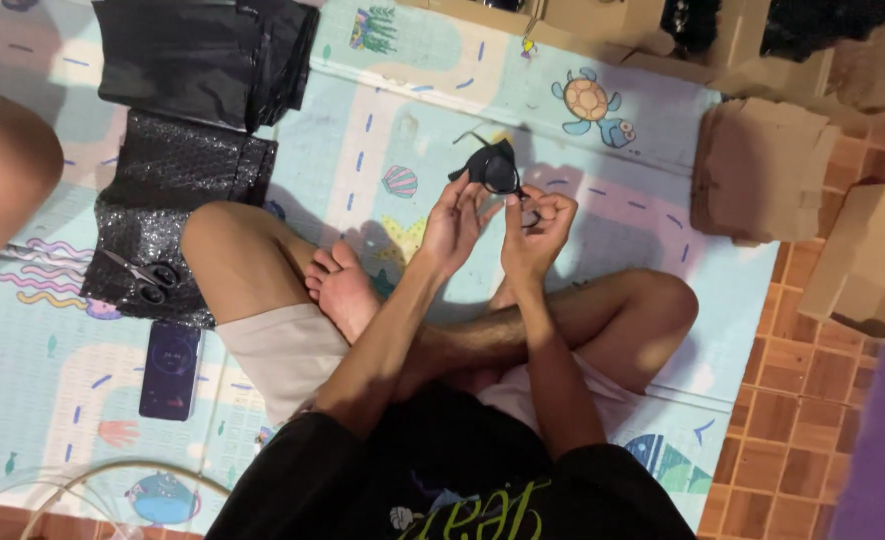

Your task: Cleaning a pair of glasses using a small cloth while inspecting for smudges.

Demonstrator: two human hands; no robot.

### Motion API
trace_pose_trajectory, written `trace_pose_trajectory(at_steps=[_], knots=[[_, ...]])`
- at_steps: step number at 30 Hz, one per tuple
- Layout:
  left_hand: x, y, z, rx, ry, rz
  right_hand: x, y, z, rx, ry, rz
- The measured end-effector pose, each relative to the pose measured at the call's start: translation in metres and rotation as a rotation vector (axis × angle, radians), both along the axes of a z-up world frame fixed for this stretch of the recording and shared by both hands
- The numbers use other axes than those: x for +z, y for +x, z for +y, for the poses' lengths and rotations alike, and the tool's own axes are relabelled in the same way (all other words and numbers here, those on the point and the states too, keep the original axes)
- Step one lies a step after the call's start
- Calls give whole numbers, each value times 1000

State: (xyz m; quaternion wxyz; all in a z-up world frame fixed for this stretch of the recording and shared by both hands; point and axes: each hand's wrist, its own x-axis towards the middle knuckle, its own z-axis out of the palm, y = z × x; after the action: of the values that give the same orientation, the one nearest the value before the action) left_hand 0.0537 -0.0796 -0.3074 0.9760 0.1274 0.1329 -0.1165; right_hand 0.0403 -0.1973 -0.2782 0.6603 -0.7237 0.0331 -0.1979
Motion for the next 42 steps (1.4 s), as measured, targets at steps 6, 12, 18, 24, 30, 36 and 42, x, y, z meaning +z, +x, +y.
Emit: trace_pose_trajectory(at_steps=[6,12,18,24,30,36,42], knots=[[-90,-2,-12,-14,271,-54,14,-3,-5,-3,-43,19],[-30,5,2,-86,791,-18,20,0,-18,31,-28,-24],[-64,-1,9,-20,433,-72,33,4,-27,36,-106,-27],[38,-8,17,-30,128,27,22,2,-23,118,-117,-41],[-38,-6,11,-28,55,-27,28,-3,-14,128,-118,1],[-51,-4,2,-135,322,-69,36,-5,-16,125,-84,-68],[-28,-4,9,-168,696,-142,41,-6,-23,48,-109,-41]])
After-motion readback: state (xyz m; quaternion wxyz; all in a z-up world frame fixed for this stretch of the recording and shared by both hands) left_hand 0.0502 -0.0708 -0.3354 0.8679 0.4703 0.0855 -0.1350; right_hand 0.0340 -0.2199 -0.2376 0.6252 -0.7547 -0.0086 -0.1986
